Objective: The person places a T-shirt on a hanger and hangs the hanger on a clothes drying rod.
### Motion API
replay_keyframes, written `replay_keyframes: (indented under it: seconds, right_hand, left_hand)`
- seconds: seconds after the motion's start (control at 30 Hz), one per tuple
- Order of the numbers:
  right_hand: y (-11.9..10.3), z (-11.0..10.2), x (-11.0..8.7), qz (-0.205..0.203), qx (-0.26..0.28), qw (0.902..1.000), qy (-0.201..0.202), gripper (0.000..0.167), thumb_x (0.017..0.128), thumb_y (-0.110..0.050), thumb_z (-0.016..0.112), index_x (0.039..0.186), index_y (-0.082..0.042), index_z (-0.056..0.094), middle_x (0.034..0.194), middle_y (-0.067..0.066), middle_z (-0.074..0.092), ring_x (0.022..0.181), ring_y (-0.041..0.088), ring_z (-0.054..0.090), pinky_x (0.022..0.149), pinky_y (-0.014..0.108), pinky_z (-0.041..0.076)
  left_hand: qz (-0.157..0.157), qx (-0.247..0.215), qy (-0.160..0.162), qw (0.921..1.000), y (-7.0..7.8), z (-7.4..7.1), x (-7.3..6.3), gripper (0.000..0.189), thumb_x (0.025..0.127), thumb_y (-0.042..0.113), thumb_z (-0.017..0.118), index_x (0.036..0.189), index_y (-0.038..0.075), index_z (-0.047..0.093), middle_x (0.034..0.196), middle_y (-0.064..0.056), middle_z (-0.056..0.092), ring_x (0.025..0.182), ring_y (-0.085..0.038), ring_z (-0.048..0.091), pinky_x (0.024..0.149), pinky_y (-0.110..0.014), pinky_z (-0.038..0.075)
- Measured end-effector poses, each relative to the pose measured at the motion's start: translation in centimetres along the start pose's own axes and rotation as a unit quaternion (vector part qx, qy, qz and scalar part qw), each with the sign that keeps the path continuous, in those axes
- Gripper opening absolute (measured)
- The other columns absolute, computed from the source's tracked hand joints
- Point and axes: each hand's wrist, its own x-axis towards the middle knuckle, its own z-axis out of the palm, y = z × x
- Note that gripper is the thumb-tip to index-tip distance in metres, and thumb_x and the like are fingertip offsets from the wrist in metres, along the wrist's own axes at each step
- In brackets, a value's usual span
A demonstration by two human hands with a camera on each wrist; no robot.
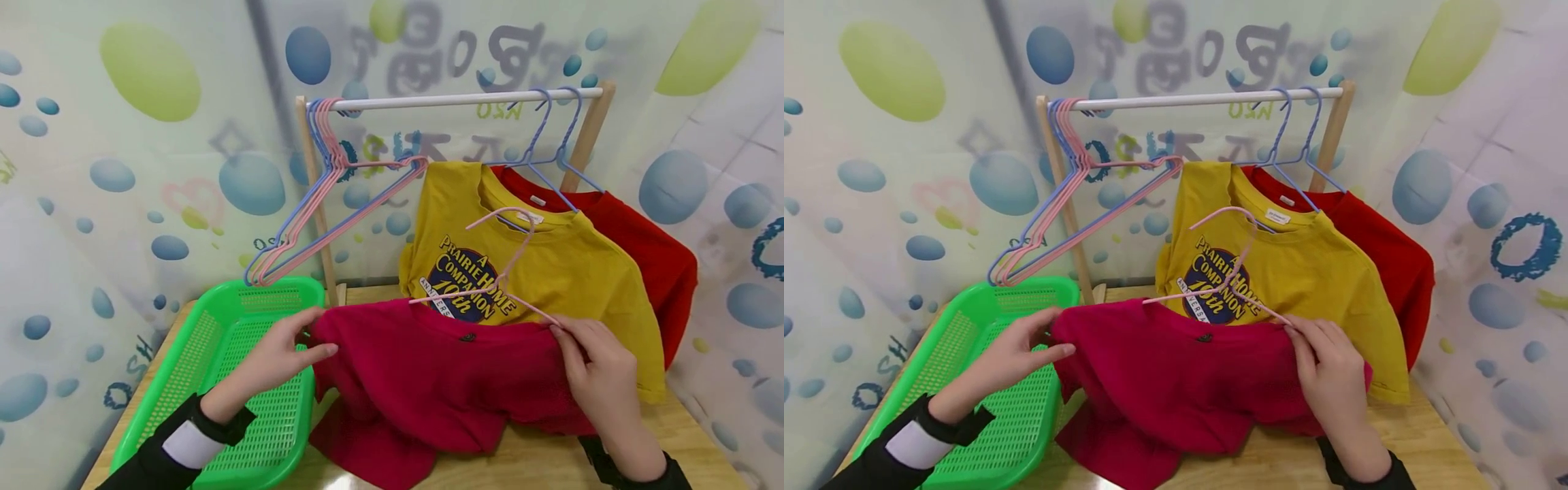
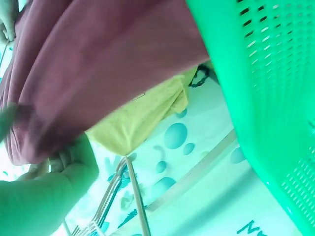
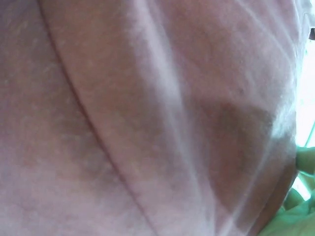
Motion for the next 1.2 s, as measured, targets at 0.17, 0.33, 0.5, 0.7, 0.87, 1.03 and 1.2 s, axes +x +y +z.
replay_keyframes:
  seconds: [0.17, 0.33, 0.5, 0.7, 0.87, 1.03, 1.2]
  right_hand:
    - [1.2, -0.6, 0.0, -0.001, 0.009, 0.9993, 0.036, 0.012, 0.093, 0.001, 0.069, 0.101, 0.007, 0.074, 0.088, 0.024, 0.070, 0.106, -0.025, 0.047, 0.094, -0.001, 0.034]
    - [1.4, -0.9, -0.2, 0.012, 0.007, 0.9995, 0.029, 0.015, 0.096, -0.005, 0.067, 0.103, 0.006, 0.074, 0.089, 0.024, 0.070, 0.106, -0.027, 0.047, 0.094, -0.002, 0.034]
    - [1.1, -0.9, -0.2, 0.020, 0.000, 0.9996, 0.021, 0.016, 0.088, 0.009, 0.069, 0.104, 0.008, 0.073, 0.090, 0.026, 0.070, 0.107, -0.030, 0.044, 0.094, -0.002, 0.033]
    - [0.4, -0.2, -0.2, 0.015, 0.011, 0.9998, 0.009, 0.015, 0.089, 0.005, 0.071, 0.104, 0.003, 0.075, 0.091, 0.020, 0.073, 0.105, -0.025, 0.049, 0.095, -0.002, 0.035]
    - [-0.7, 1.0, -0.3, 0.004, 0.014, 0.9998, -0.010, 0.023, 0.083, 0.010, 0.074, 0.103, -0.002, 0.076, 0.090, 0.012, 0.074, 0.095, -0.008, 0.058, 0.094, -0.001, 0.035]
    - [-1.7, 2.3, -0.5, -0.004, 0.018, 0.9991, -0.038, 0.030, 0.078, 0.013, 0.076, 0.102, -0.005, 0.077, 0.088, 0.007, 0.074, 0.087, 0.007, 0.061, 0.089, 0.002, 0.039]
    - [-2.3, 2.8, -0.6, -0.005, 0.020, 0.9985, -0.050, 0.032, 0.077, 0.011, 0.078, 0.102, -0.010, 0.078, 0.087, 0.003, 0.074, 0.086, 0.007, 0.061, 0.086, 0.003, 0.040]
  left_hand:
    - [-0.003, 0.010, 0.028, 0.9995, -0.3, 0.3, -0.2, 0.030, 0.092, 0.001, 0.069, 0.122, 0.003, 0.064, 0.090, -0.003, 0.068, 0.082, -0.008, 0.062, 0.075, -0.025, 0.054]
    - [-0.012, 0.041, 0.034, 0.9985, 0.0, 0.6, -0.2, 0.029, 0.090, 0.000, 0.072, 0.118, 0.005, 0.066, 0.083, 0.002, 0.066, 0.077, -0.007, 0.061, 0.073, -0.024, 0.053]
    - [-0.009, 0.074, 0.024, 0.9969, 0.1, 0.7, -0.2, 0.029, 0.090, 0.001, 0.073, 0.118, 0.003, 0.065, 0.082, 0.002, 0.067, 0.077, -0.007, 0.062, 0.072, -0.025, 0.053]
    - [0.062, 0.154, 0.074, 0.9834, 2.2, 0.2, 0.4, 0.051, 0.090, 0.005, 0.074, 0.137, 0.005, 0.056, 0.114, -0.005, 0.067, 0.105, -0.019, 0.063, 0.085, -0.038, 0.056]
    - [0.183, 0.182, 0.117, 0.9591, 3.9, 0.8, 1.3, 0.042, 0.094, 0.007, 0.070, 0.135, 0.009, 0.062, 0.127, -0.007, 0.063, 0.119, -0.024, 0.058, 0.089, -0.040, 0.055]
    - [0.233, 0.168, 0.129, 0.9489, 3.8, 2.2, 1.9, 0.029, 0.090, 0.002, 0.073, 0.118, 0.008, 0.073, 0.113, -0.004, 0.070, 0.109, -0.019, 0.063, 0.085, -0.035, 0.057]
    - [0.212, 0.140, 0.138, 0.9573, 3.2, 3.5, 1.8, 0.022, 0.090, 0.000, 0.072, 0.110, 0.010, 0.076, 0.100, 0.000, 0.072, 0.094, -0.013, 0.063, 0.074, -0.027, 0.054]
